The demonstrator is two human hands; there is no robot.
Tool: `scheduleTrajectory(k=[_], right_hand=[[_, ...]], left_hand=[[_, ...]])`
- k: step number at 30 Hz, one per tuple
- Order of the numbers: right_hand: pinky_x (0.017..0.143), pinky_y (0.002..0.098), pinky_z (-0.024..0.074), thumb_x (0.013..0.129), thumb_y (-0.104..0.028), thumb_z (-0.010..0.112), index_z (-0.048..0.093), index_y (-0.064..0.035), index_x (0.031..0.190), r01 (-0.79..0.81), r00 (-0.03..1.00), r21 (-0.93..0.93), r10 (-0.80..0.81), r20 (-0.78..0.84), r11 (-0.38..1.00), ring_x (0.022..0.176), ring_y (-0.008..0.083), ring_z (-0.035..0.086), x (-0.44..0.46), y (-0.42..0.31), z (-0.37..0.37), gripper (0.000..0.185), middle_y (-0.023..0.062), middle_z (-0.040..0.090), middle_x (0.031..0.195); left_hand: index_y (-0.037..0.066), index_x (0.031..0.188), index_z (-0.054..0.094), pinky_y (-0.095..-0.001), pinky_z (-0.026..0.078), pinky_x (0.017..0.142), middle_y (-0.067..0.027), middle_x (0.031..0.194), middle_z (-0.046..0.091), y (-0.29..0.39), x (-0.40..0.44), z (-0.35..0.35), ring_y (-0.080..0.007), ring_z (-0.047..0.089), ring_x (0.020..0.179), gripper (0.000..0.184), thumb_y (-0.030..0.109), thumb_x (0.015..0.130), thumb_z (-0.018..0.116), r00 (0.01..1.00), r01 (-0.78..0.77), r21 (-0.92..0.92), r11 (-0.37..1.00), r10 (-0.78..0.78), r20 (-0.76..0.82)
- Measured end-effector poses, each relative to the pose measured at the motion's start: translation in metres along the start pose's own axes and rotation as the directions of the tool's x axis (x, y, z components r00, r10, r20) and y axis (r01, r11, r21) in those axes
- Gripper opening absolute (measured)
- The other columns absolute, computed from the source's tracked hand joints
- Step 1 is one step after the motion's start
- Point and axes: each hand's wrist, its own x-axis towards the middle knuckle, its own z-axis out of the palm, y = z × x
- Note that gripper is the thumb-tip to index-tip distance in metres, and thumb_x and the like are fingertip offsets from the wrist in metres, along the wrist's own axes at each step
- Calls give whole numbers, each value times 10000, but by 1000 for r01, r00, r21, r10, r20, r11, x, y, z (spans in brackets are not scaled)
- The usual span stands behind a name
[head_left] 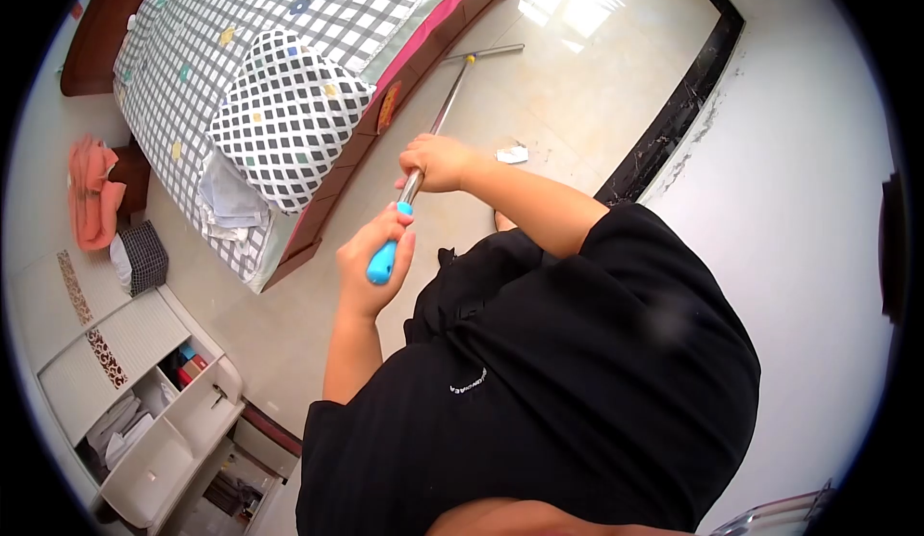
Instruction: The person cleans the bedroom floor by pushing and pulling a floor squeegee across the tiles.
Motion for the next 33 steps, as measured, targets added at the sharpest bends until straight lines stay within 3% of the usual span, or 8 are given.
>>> scheduleTrajectory(k=[1, 4, 10, 14, 20, 21, 29, 33], right_hand=[[737, 428, 491, 826, -457, 711, 595, -106, 693, 56, 994, 17, -54, -94, 998, 865, 311, 588, -3, -16, 9, 393, 85, 617, 760], [768, 434, 498, 825, -503, 666, 635, -136, 712, 21, 997, -18, -20, 70, 1000, 895, 299, 602, -4, -69, 34, 385, 82, 647, 787], [624, 480, 478, 806, -513, 660, 605, -131, 647, 82, 996, 10, -83, 46, 997, 699, 353, 602, -40, -114, 81, 417, 108, 610, 669], [559, 466, 425, 792, -494, 723, 509, -119, 573, 94, 996, 48, -94, 0, 994, 632, 351, 561, -73, -140, 96, 484, 104, 538, 607], [555, 474, 432, 720, -359, 704, 570, -124, 610, 91, 995, 75, -94, 45, 993, 614, 373, 569, -118, -171, 91, 292, 111, 568, 590], [544, 467, 410, 819, -458, 697, 504, -94, 562, 78, 993, 73, -84, 80, 994, 598, 360, 537, -124, -178, 86, 486, 114, 518, 576], [500, 452, 399, 824, -399, 705, 490, -105, 565, 146, 985, 114, -134, -110, 983, 555, 345, 528, -164, -174, 98, 447, 104, 493, 540], [495, 438, 410, 839, -346, 703, 497, -125, 583, 157, 937, 25, -141, -320, 987, 545, 323, 536, -165, -170, 89, 395, 84, 496, 540]], left_hand=[[15, 809, 609, -337, 533, 837, -125, 956, 713, 2, -13, -10, -336, 685, 1061, 81, 8, 812, 690, 999, -4, 0, 1000, 4, -32], [9, 789, 612, -351, 542, 852, -131, 934, 713, 13, -58, -47, -325, 706, 993, 68, -4, 801, 678, 999, 23, 18, 1000, -22, -34], [18, 752, 618, -392, 566, 859, -126, 848, 707, 28, -114, -73, -298, 717, 818, 92, 12, 741, 708, 1000, -18, 20, 1000, 18, 11], [66, 736, 637, -361, 581, 783, -97, 840, 715, 38, -142, -83, -287, 719, 816, 154, 69, 686, 783, 987, -129, 75, 989, 121, 108], [97, 708, 624, -326, 569, 652, -56, 797, 710, 55, -155, -84, -247, 715, 749, 256, 216, 645, 841, 877, -436, 75, 897, 405, 259], [97, 708, 624, -326, 569, 652, -56, 797, 710, 57, -156, -83, -247, 715, 749, 256, 216, 645, 841, 870, -446, 69, 892, 414, 268], [106, 696, 617, -302, 532, 582, -30, 771, 702, 80, -155, -62, -203, 706, 730, 268, 289, 686, 813, 728, -649, 43, 759, 604, 325], [104, 722, 618, -316, 514, 591, -26, 801, 710, 95, -136, -67, -218, 713, 789, 249, 270, 705, 803, 696, -658, -41, 752, 629, 346]])
